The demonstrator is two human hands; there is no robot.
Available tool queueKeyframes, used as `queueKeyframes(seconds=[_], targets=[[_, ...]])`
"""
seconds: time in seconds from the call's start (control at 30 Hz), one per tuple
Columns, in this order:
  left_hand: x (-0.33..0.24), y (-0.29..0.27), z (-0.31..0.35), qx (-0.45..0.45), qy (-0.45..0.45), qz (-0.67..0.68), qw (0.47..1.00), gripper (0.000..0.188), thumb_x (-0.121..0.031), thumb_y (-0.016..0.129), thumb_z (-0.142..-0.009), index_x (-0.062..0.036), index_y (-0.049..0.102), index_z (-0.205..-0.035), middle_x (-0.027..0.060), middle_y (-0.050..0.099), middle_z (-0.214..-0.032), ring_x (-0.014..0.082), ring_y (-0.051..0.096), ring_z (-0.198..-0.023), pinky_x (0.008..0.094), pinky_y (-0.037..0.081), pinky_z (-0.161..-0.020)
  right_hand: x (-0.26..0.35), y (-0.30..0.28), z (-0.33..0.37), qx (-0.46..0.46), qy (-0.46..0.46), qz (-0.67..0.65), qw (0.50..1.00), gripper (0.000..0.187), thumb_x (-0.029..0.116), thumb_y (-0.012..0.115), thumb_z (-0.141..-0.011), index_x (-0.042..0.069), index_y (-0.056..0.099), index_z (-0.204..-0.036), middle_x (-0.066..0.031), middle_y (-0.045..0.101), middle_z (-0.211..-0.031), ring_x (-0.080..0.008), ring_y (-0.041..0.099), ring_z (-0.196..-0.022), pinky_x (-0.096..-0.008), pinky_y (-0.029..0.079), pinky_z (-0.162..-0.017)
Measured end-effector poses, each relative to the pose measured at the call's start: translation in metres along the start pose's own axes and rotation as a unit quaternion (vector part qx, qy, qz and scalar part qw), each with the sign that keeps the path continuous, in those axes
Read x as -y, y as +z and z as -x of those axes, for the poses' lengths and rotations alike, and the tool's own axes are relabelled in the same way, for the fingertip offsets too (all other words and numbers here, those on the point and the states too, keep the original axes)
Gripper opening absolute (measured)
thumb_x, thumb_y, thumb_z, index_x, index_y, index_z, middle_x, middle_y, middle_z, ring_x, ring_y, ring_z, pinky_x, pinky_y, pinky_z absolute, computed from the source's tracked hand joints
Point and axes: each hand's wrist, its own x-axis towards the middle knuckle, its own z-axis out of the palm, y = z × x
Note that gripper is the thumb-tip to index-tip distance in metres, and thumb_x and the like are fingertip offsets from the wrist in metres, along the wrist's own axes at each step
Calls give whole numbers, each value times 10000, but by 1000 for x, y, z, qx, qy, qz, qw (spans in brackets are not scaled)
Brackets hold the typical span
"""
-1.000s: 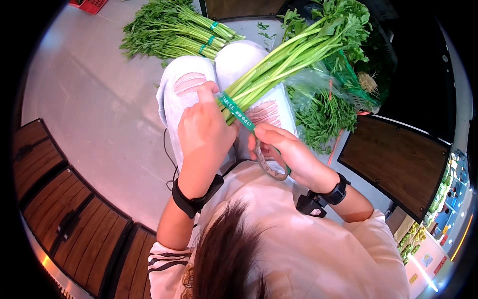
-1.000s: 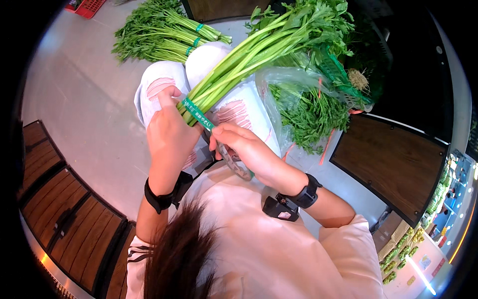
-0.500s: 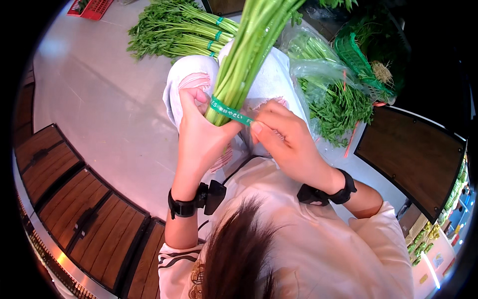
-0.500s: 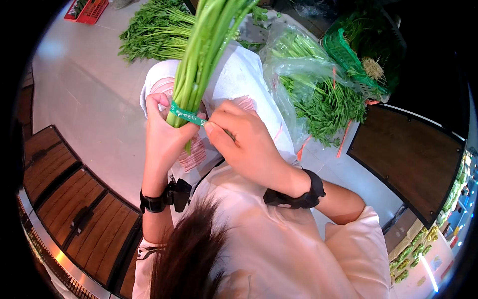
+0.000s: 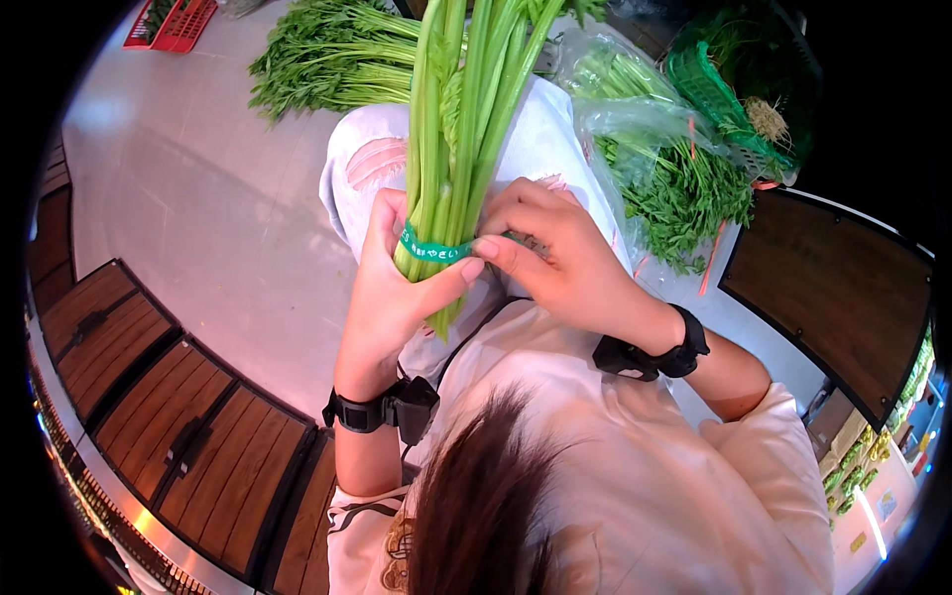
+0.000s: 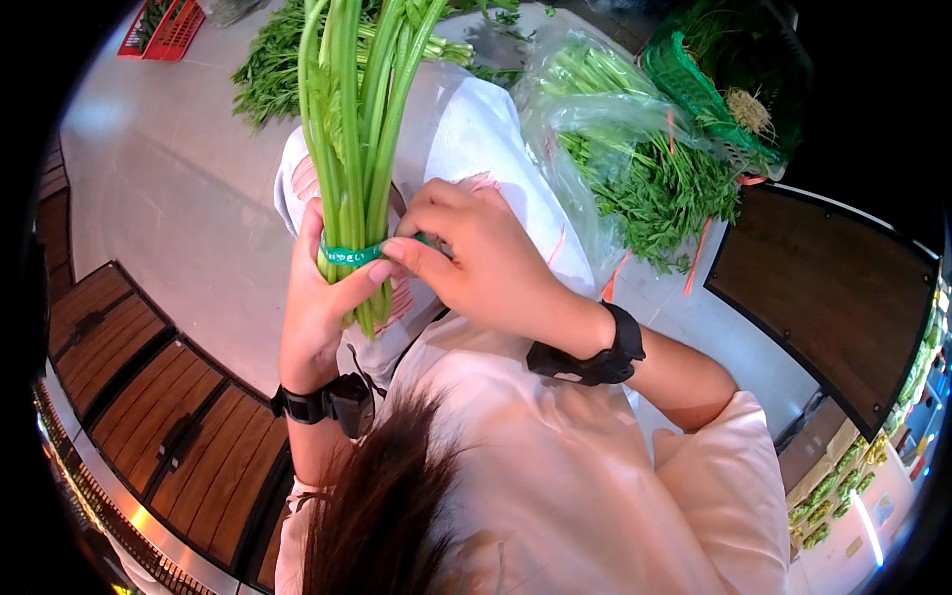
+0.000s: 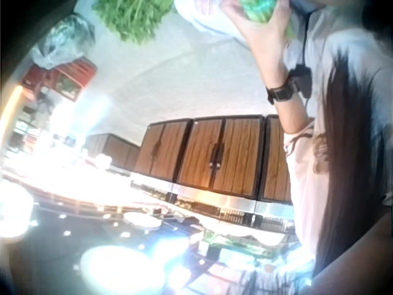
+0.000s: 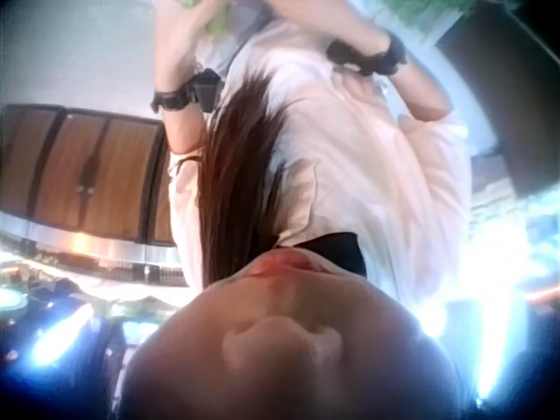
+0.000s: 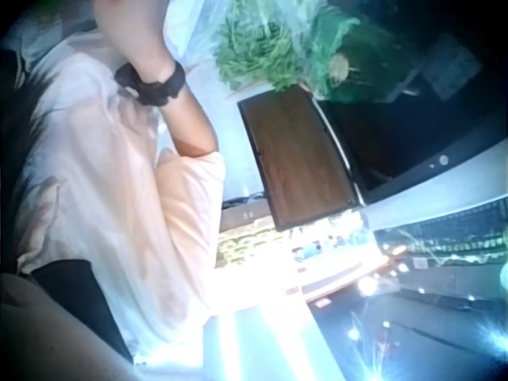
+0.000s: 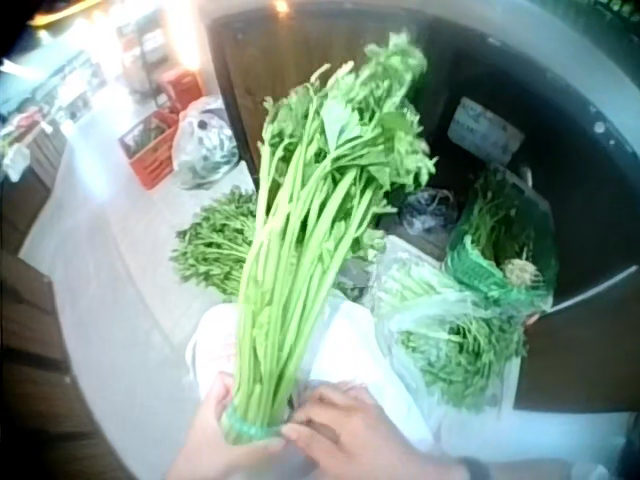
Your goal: The person bundles stalks of celery by hand, wrapping green adhesive tape around several stalks and pressing it to secure the bunch, then placing the finished bundles onto the floor.
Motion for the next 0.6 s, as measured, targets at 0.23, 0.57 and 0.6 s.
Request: queueKeyframes(seconds=[0.23,0.57,0.6], targets=[[-2,2,7,88,-47,135,986,571,-75,752,-739,-65,399,-1188,84,559,-1041,181,605,-763,343,514,-648,-3,-7,-8,40,6,-49,998,241,206,687,-835,32,644,-995,-94,557,-844,-243,562,-754,-339,435,-716],[-15,-21,8,194,-44,235,951,838,-129,749,-745,-44,258,-1419,141,553,-1044,214,614,-765,331,517,-646,-34,0,-33,275,70,-314,906,464,108,672,-875,-10,508,-1293,-115,583,-1199,-208,564,-1102,-343,469,-918],[-18,-27,9,150,-30,149,977,812,-160,770,-744,-43,285,-1385,130,570,-1033,216,622,-779,336,523,-672,-38,7,-34,280,69,-328,900,462,76,663,-879,-21,500,-1300,-127,580,-1247,-222,564,-1152,-354,472,-946]])
